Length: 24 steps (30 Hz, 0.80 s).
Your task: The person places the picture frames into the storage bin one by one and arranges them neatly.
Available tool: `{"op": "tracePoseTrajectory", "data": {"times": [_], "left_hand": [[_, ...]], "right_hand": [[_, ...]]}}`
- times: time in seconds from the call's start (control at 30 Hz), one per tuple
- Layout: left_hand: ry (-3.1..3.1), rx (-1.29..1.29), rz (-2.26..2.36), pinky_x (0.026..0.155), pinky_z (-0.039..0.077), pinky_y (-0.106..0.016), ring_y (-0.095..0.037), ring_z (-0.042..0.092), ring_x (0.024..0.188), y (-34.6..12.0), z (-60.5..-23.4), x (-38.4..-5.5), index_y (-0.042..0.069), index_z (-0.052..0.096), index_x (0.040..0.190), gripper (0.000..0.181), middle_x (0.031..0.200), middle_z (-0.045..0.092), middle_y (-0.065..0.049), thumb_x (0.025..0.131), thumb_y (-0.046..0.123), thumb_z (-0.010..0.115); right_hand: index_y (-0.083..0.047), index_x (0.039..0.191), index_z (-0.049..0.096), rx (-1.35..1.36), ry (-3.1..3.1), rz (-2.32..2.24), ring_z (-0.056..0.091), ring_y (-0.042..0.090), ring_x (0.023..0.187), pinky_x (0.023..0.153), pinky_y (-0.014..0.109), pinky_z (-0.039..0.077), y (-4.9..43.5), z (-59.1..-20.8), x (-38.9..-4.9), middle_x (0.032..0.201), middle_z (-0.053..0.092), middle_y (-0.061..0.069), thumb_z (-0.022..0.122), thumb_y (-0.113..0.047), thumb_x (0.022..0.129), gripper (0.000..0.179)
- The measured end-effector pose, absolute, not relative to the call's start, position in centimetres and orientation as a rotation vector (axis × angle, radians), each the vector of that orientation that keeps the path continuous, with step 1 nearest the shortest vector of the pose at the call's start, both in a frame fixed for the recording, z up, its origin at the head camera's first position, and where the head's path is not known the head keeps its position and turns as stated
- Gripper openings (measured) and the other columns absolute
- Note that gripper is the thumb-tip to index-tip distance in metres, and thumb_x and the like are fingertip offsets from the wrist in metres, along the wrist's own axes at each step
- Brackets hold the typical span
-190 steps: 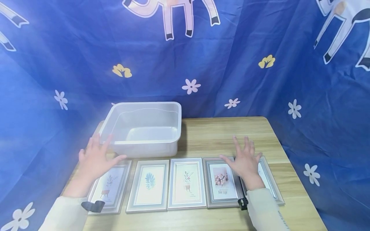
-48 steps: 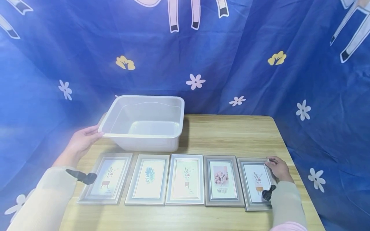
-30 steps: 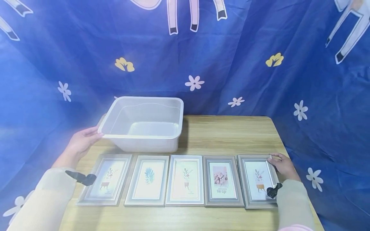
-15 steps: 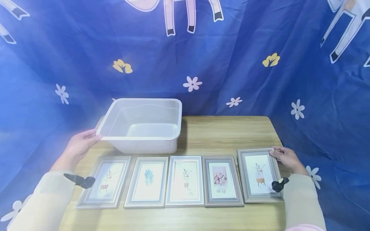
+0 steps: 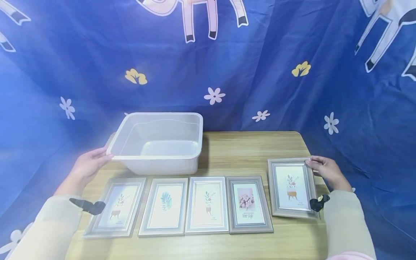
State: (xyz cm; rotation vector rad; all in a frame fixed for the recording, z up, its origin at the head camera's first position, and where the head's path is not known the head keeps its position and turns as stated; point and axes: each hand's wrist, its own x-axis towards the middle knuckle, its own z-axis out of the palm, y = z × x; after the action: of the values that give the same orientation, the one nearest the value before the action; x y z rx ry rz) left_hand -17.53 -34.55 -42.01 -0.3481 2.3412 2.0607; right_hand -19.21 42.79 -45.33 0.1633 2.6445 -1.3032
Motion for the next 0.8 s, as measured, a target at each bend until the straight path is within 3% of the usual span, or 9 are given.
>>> {"op": "tracePoseTrajectory", "data": {"times": [0.1,0.3,0.57,0.8], "left_hand": [[2.343,-0.341,2.066,0.077,0.052,-0.013,0.003,0.061,0.081,-34.6,-42.0,-17.5,-0.015,0.027,0.141,0.076,0.088,0.063,0.015,0.086,0.013,0.072],[2.353,-0.333,2.058,0.076,0.052,-0.014,0.002,0.061,0.081,-34.6,-42.1,-17.5,-0.015,0.027,0.141,0.075,0.088,0.063,0.014,0.087,0.012,0.071],[2.383,-0.314,2.021,0.075,0.052,-0.012,0.004,0.059,0.081,-34.7,-42.4,-17.5,-0.014,0.027,0.142,0.070,0.088,0.061,0.016,0.090,0.008,0.067],[2.375,-0.313,2.040,0.074,0.052,-0.012,0.004,0.059,0.079,-34.5,-42.1,-17.4,-0.016,0.027,0.141,0.071,0.086,0.062,0.016,0.089,0.008,0.068]], "right_hand": [[0.010,0.132,0.045,0.152,2.680,-1.319,0.053,-0.006,0.082,0.077,0.038,0.055,42.8,-44.7,-19.4,0.097,0.059,-0.012,0.056,-0.045,0.094,0.069],[0.007,0.129,0.048,0.150,2.745,-1.349,0.055,-0.007,0.080,0.070,0.028,0.056,42.4,-43.2,-19.7,0.090,0.058,-0.021,0.060,-0.045,0.092,0.065],[0.006,0.121,0.055,0.080,2.897,-1.345,0.057,-0.005,0.075,0.062,0.022,0.056,40.9,-40.9,-20.1,0.086,0.059,-0.018,0.063,-0.039,0.092,0.054],[0.007,0.120,0.057,0.067,2.984,-1.384,0.058,-0.005,0.072,0.062,0.022,0.058,39.6,-39.8,-20.4,0.086,0.060,-0.011,0.067,-0.034,0.090,0.051]]}}
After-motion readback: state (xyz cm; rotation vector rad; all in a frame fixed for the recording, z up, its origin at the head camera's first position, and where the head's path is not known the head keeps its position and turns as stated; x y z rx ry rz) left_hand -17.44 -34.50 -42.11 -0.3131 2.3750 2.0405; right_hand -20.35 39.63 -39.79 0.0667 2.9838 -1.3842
